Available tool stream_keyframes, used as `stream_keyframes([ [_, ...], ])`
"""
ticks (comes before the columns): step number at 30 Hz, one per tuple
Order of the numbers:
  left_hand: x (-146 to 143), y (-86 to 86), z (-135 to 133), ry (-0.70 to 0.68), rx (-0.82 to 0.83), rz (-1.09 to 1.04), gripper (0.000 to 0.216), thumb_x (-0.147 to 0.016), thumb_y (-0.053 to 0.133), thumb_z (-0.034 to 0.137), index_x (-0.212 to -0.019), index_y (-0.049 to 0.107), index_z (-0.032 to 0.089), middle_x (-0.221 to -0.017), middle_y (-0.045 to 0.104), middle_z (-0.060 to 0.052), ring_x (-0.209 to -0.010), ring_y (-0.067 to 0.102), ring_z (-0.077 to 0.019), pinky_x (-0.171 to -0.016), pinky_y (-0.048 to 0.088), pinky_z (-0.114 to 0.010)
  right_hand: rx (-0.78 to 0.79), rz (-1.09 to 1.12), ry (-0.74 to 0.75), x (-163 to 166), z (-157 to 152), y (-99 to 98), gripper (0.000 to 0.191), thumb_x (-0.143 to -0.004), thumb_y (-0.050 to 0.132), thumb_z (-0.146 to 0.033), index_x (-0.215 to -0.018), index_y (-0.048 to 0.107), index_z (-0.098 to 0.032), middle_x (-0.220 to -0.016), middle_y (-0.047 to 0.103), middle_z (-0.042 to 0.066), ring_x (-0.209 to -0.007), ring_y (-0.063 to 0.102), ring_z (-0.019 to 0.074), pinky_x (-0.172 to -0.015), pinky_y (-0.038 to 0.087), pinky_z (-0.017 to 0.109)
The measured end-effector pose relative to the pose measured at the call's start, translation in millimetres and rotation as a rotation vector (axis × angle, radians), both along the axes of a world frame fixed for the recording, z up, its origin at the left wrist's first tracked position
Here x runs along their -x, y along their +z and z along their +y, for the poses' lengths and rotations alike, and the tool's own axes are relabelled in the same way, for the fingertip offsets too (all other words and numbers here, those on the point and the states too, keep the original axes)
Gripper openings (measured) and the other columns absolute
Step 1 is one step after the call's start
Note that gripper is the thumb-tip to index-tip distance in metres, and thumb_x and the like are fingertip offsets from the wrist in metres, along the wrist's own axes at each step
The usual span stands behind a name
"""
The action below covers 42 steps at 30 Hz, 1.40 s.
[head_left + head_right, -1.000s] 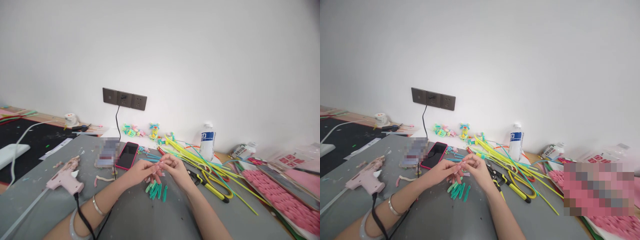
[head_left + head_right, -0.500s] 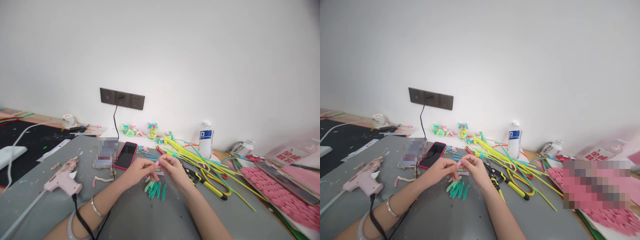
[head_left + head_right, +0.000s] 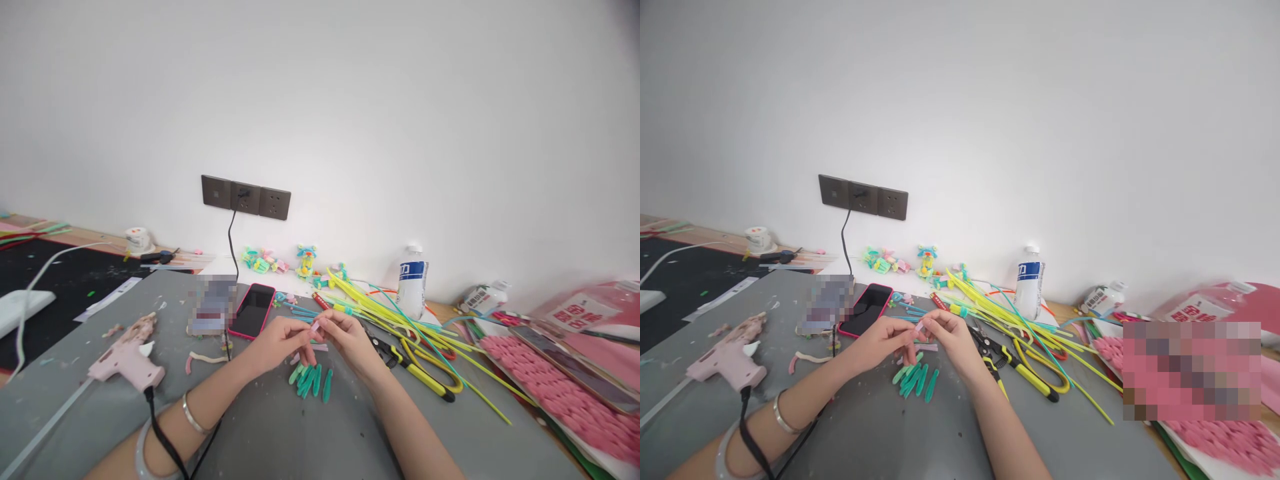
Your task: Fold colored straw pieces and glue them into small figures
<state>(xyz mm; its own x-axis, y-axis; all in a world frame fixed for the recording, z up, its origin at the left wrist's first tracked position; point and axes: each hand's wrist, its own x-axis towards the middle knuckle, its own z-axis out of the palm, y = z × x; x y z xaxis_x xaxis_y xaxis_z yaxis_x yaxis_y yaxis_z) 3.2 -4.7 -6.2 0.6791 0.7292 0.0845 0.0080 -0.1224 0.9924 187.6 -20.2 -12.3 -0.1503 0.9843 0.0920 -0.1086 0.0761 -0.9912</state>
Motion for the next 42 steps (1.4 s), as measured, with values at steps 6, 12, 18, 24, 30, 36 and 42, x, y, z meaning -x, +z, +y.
stream_keyframes([
  [6,-2.2,1.7,0.5,0.1,0.039,-0.018,0.047,-0.086,0.056,0.057,-0.084,0.067,0.011,-0.063,0.071,-0.006,-0.054,0.063,-0.0159,-0.056,0.05,-0.026,-0.218,-0.101,-0.35,10.3,-3.6,-2.1,0.028,-0.072,0.078,-0.047,-0.075,0.068,-0.021,-0.074,0.068,0.003,-0.071,0.063,0.0198,-0.069,0.051,0.032],
  [12,-3.1,0.3,-1.0,0.129,-0.024,-0.011,0.041,-0.089,0.053,0.054,-0.083,0.062,0.014,-0.063,0.071,-0.004,-0.059,0.067,-0.0176,-0.061,0.052,-0.027,-0.152,-0.031,-0.27,20.6,-8.7,-7.2,0.021,-0.074,0.077,-0.041,-0.081,0.073,-0.021,-0.078,0.074,0.006,-0.073,0.069,0.0233,-0.074,0.056,0.038],
  [18,-2.9,2.3,-2.3,0.138,-0.106,0.047,0.04,-0.093,0.046,0.052,-0.081,0.059,0.016,-0.063,0.07,-0.003,-0.061,0.067,-0.0169,-0.061,0.05,-0.025,-0.114,0.042,-0.298,26.4,-11.4,-4.8,0.023,-0.07,0.08,-0.039,-0.083,0.074,-0.021,-0.078,0.075,0.005,-0.071,0.069,0.0222,-0.071,0.057,0.037],
  [24,-3.7,2.5,-3.9,0.133,-0.118,0.061,0.039,-0.094,0.044,0.051,-0.08,0.056,0.016,-0.062,0.069,-0.003,-0.061,0.067,-0.0167,-0.061,0.05,-0.025,-0.1,0.085,-0.295,24.5,-7.4,-10.7,0.019,-0.069,0.08,-0.036,-0.082,0.075,-0.022,-0.077,0.075,0.004,-0.07,0.068,0.0204,-0.07,0.054,0.035],
  [30,-1.9,-4.5,-4.9,0.092,-0.114,0.066,0.038,-0.097,0.041,0.047,-0.076,0.053,0.017,-0.056,0.065,-0.001,-0.056,0.064,-0.0145,-0.06,0.049,-0.024,-0.07,0.094,-0.265,20.5,-0.1,-21.9,0.021,-0.068,0.081,-0.038,-0.08,0.076,-0.021,-0.08,0.075,0.005,-0.076,0.066,0.021,-0.074,0.052,0.034],
  [36,-1.6,-2.7,-6.1,0.095,-0.17,0.117,0.037,-0.097,0.038,0.039,-0.069,0.048,0.018,-0.049,0.055,0.003,-0.047,0.054,-0.0119,-0.052,0.042,-0.022,-0.069,0.097,-0.204,19.9,-0.8,-19.6,0.017,-0.069,0.081,-0.035,-0.079,0.076,-0.023,-0.08,0.073,0.003,-0.076,0.065,0.0197,-0.074,0.051,0.033],
  [42,-1.2,5.0,-8.9,0.125,-0.299,0.144,0.04,-0.098,0.036,0.035,-0.062,0.044,0.018,-0.049,0.048,0.004,-0.047,0.045,-0.0098,-0.053,0.036,-0.022,-0.059,0.088,-0.132,18.8,-2.8,-12.2,0.017,-0.069,0.082,-0.034,-0.08,0.074,-0.022,-0.077,0.07,0.001,-0.071,0.061,0.0164,-0.068,0.05,0.029],
])
